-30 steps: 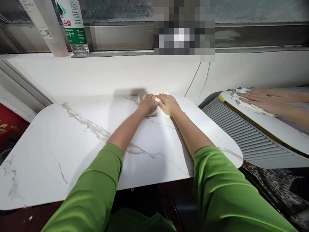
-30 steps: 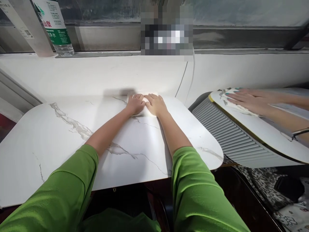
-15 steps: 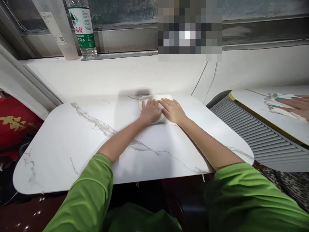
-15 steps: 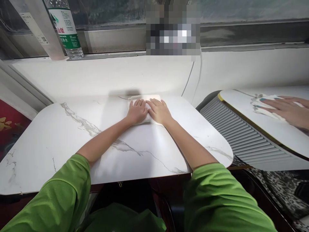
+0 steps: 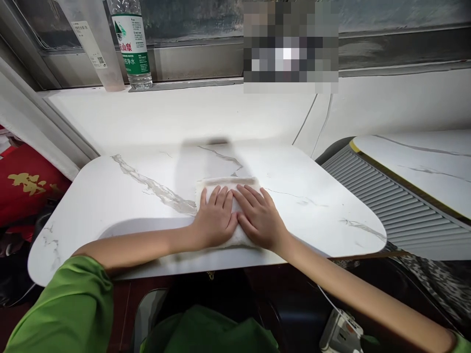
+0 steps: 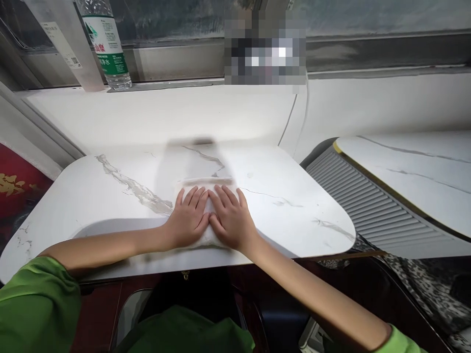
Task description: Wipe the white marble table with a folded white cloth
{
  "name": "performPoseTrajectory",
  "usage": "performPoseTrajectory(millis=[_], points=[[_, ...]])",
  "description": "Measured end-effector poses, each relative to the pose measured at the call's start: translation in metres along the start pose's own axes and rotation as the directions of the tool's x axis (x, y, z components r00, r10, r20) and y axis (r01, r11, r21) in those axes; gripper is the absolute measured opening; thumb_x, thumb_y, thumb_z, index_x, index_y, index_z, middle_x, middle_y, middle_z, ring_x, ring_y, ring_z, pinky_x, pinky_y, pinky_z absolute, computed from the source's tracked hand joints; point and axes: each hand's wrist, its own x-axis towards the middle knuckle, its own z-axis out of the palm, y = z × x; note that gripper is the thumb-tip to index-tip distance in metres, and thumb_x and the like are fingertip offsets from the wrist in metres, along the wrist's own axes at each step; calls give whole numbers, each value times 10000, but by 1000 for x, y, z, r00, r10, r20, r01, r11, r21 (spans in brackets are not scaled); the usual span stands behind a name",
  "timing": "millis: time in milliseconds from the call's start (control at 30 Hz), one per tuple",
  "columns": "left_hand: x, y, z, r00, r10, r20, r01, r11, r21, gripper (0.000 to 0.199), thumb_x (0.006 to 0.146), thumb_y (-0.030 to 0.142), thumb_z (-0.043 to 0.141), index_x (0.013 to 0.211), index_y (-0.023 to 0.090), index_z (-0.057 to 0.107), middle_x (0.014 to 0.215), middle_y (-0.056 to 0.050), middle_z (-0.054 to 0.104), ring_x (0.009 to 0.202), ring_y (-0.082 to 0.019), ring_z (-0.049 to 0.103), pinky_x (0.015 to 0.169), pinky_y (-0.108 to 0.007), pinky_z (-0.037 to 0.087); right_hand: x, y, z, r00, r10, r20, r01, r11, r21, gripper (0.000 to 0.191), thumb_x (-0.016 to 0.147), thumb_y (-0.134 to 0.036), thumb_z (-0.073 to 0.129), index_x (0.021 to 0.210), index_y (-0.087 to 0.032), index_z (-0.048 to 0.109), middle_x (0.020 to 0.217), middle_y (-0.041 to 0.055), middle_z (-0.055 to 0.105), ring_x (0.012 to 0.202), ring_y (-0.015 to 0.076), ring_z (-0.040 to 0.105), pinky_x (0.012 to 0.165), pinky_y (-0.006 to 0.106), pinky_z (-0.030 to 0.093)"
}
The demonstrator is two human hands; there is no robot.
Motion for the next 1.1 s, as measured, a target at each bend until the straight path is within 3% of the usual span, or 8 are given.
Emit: performPoseTrajectory(millis=[100,200,467,633,733,833,967,1100], points=[[11,-9,-1,999,-42,29,43,998,-37,570,996,291,305,1509,46,345,1603,-172,339,1515,-291,243,1241,-566,140,14,-1,2,998,45,48,-45,999,1,547,939,-255,309,1421,-102,515,1491,156,516,1401,310,420,1152,557,280],[42,-29,-3,994,-104,38,107,991,-80,552,987,264,307,1509,90,349,1609,-126,346,1516,-248,245,1253,-522,128,47,8,9,991,93,96,-94,996,11,553,942,-242,288,1436,-106,496,1508,154,497,1412,302,406,1158,549,265],[138,-117,-14,990,-127,-58,122,989,-82,483,989,233,306,1450,153,426,1562,-86,430,1463,-203,338,1244,-449,160,168,33,46,972,196,131,-206,976,67,547,957,-249,280,1459,-128,459,1529,150,468,1422,288,386,1174,565,216],[159,-138,-13,987,-122,-104,116,991,-62,475,989,211,290,1433,160,451,1530,-90,471,1442,-202,367,1228,-445,193,196,42,60,967,226,117,-240,963,125,543,960,-247,266,1451,-150,475,1517,119,487,1409,273,399,1187,551,185],[154,-134,-11,987,-133,-92,129,991,-43,487,1001,226,286,1463,152,420,1568,-89,420,1469,-212,327,1232,-462,183,192,42,60,972,211,99,-223,967,125,537,960,-251,275,1449,-162,479,1526,123,477,1420,277,391,1179,562,196],[134,-123,-13,986,-150,-78,150,989,-13,496,1013,238,275,1484,134,394,1597,-106,373,1489,-229,297,1236,-489,169,178,34,53,976,183,119,-195,975,107,544,958,-252,291,1462,-144,469,1547,135,449,1442,280,369,1185,557,194],[81,-105,-17,990,-127,-60,128,992,22,520,1022,267,268,1496,80,374,1602,-162,347,1505,-279,269,1233,-531,161,144,2,34,974,140,180,-153,986,60,563,968,-247,294,1496,-103,429,1587,142,384,1477,275,319,1209,525,176],[15,-95,-21,997,-41,-61,42,999,11,538,1022,285,253,1501,68,368,1599,-166,351,1509,-292,262,1235,-544,168,95,-49,17,978,114,174,-118,993,12,573,980,-261,307,1508,-65,407,1578,180,383,1471,326,322,1198,569,184]])
